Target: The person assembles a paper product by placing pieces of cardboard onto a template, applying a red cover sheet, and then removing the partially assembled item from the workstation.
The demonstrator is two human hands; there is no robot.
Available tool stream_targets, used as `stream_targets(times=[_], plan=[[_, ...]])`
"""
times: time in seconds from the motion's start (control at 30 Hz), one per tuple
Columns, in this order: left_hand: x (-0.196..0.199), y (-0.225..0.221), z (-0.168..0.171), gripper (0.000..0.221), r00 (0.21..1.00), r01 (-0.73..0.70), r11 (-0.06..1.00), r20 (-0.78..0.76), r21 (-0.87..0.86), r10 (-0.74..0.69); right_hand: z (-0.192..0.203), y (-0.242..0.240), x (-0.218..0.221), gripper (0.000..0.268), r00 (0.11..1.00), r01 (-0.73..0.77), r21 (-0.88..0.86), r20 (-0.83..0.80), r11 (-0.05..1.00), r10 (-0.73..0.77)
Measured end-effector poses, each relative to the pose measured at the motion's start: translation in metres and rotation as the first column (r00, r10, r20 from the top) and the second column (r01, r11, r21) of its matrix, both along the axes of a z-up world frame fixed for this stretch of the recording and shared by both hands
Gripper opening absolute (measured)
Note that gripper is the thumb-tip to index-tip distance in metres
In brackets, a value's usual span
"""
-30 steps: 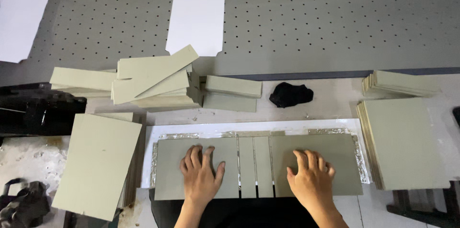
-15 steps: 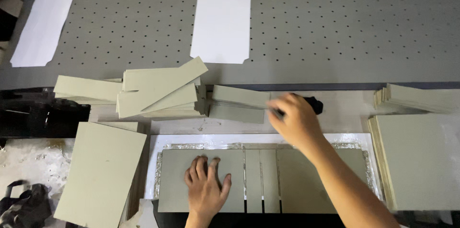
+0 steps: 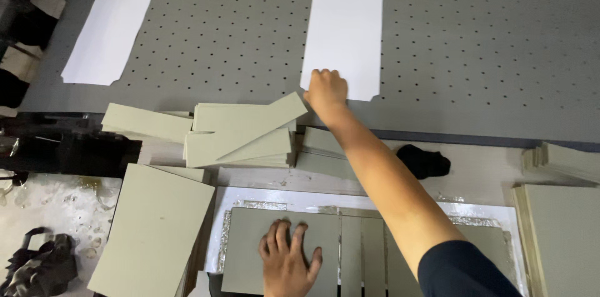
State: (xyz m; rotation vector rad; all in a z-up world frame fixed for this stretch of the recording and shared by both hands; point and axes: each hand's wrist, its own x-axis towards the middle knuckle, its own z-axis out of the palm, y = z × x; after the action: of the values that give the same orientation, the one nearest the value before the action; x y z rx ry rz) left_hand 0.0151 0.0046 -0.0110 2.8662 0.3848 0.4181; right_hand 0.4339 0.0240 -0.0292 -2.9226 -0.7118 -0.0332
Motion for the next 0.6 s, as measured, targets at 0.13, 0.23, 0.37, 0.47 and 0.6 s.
stream_targets(times=[0.13, 0.23, 0.37, 0.47, 0.6], plan=[[0.002, 0.000, 0.006, 0.056, 1.000, 0.011, 1.000, 0.026, -0.009, -0.011, -0.021, -0.007, 0.012, 0.025, 0.988, 0.061, -0.100, 0.148, 0.993, -0.046], [-0.001, -0.001, -0.006, 0.059, 1.000, -0.003, 1.000, 0.010, -0.025, 0.003, -0.026, -0.014, 0.017, 0.048, 0.944, 0.066, -0.183, 0.329, 0.981, -0.003], [0.001, 0.005, 0.003, 0.056, 0.999, 0.001, 1.000, 0.037, -0.029, 0.000, 0.010, -0.051, 0.031, 0.069, 0.971, 0.042, -0.239, 0.237, 0.970, 0.017], [-0.003, 0.007, 0.001, 0.055, 0.997, 0.014, 0.993, -0.076, -0.115, -0.022, 0.051, -0.093, 0.043, 0.045, 0.823, -0.028, -0.173, 0.554, 0.984, 0.121], [-0.013, 0.016, 0.002, 0.069, 0.996, 0.033, 0.923, -0.059, -0.383, -0.061, 0.170, -0.155, 0.036, 0.047, 0.892, -0.168, 0.258, 0.450, 0.951, 0.036]])
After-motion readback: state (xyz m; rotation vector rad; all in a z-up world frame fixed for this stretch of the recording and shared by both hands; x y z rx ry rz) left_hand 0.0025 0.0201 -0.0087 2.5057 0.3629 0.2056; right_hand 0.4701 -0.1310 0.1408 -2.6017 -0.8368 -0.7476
